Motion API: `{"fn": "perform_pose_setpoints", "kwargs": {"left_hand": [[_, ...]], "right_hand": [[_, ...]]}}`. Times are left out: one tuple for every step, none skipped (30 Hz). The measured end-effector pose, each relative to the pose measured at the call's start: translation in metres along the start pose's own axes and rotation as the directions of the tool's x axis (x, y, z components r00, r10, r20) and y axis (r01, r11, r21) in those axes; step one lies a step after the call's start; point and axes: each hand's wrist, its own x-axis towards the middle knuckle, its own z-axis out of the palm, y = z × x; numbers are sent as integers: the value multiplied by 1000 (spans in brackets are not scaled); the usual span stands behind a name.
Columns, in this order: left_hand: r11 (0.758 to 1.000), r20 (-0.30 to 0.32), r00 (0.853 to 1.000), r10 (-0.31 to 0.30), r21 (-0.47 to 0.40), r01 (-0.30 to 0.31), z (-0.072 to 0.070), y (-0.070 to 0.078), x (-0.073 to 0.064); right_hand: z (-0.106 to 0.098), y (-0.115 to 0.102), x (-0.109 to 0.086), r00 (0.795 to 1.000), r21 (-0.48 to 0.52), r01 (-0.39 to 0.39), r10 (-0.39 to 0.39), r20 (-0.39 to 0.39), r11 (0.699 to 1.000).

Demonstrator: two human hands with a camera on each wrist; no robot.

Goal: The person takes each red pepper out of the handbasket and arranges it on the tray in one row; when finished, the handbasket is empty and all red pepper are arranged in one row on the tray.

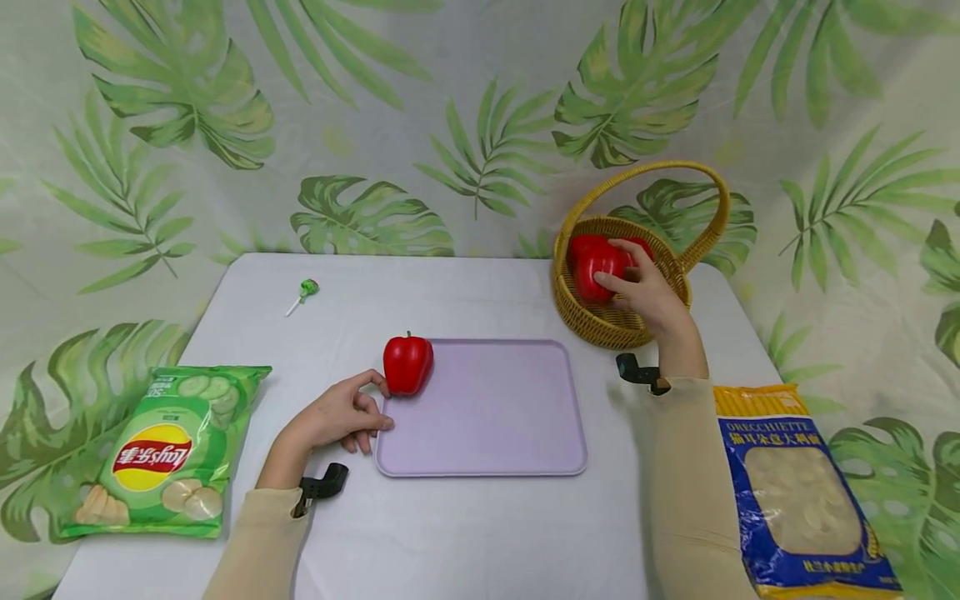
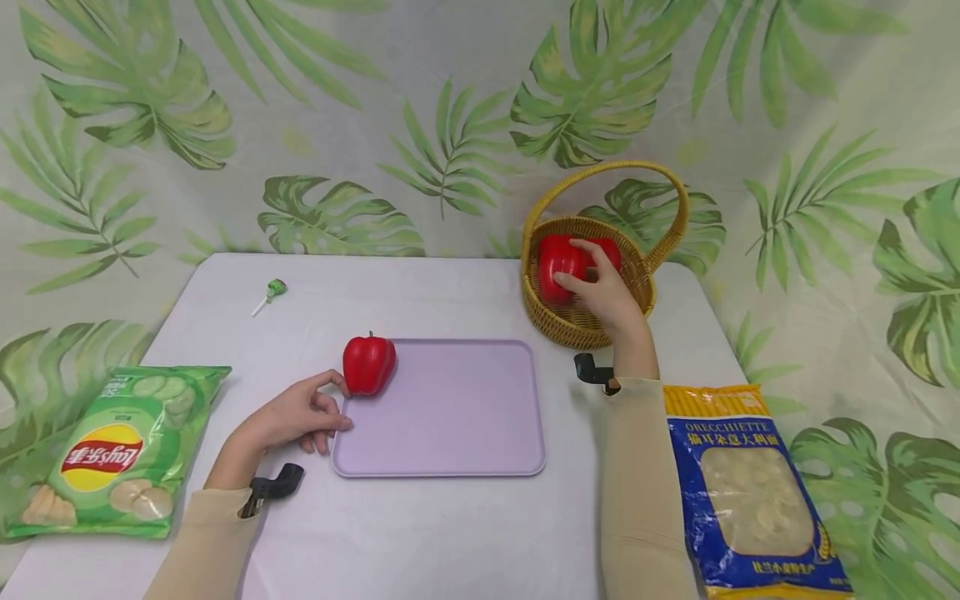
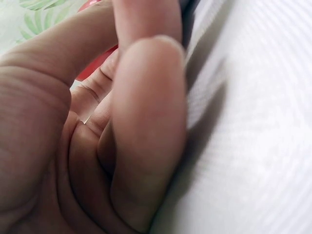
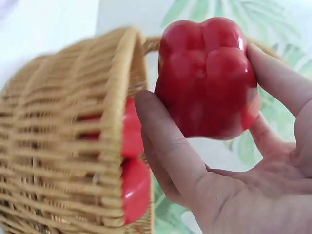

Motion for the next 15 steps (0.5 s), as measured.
{"fn": "perform_pose_setpoints", "kwargs": {"left_hand": [[1000,0,1000,-2,-2,2,0,0,0],[1000,0,1000,-3,-4,3,0,0,0],[1000,0,1000,-4,-7,4,-1,1,0],[1000,0,1000,-6,-10,6,-1,1,0],[1000,0,1000,-8,-11,8,-1,1,0],[1000,-1,1000,-10,-13,10,-1,2,0],[1000,-1,1000,-10,-14,10,-1,2,0],[1000,-1,1000,-9,-14,9,-1,2,0],[1000,-2,1000,-10,-13,10,-1,2,0],[1000,-3,1000,-9,-12,9,-1,1,0],[1000,-3,1000,-9,-12,9,-1,1,0],[1000,-4,1000,-10,-12,10,0,1,0],[1000,-4,1000,-10,-11,10,0,0,0],[1000,-4,1000,-11,-12,11,0,0,0],[1000,-4,1000,-11,-12,11,0,0,0]], "right_hand": [[2,-2,-4,1000,-3,9,-9,-6,1000],[4,-4,-9,1000,-2,18,-18,-13,1000],[7,-6,-13,1000,5,27,-27,-14,1000],[9,-8,-17,999,14,38,-38,-14,999],[13,-9,-21,999,23,49,-49,-12,999],[16,-11,-24,998,27,60,-60,-11,998],[20,-12,-27,997,39,72,-71,-6,997],[24,-14,-30,997,51,80,-80,0,995],[28,-15,-32,996,60,90,-91,7,994],[32,-15,-33,995,62,97,-98,13,993],[36,-16,-35,994,66,105,-106,21,992],[41,-17,-36,993,69,111,-113,31,991],[45,-17,-37,992,73,116,-119,43,991],[50,-17,-38,991,73,120,-124,53,990],[55,-17,-39,989,76,126,-131,64,989]]}}
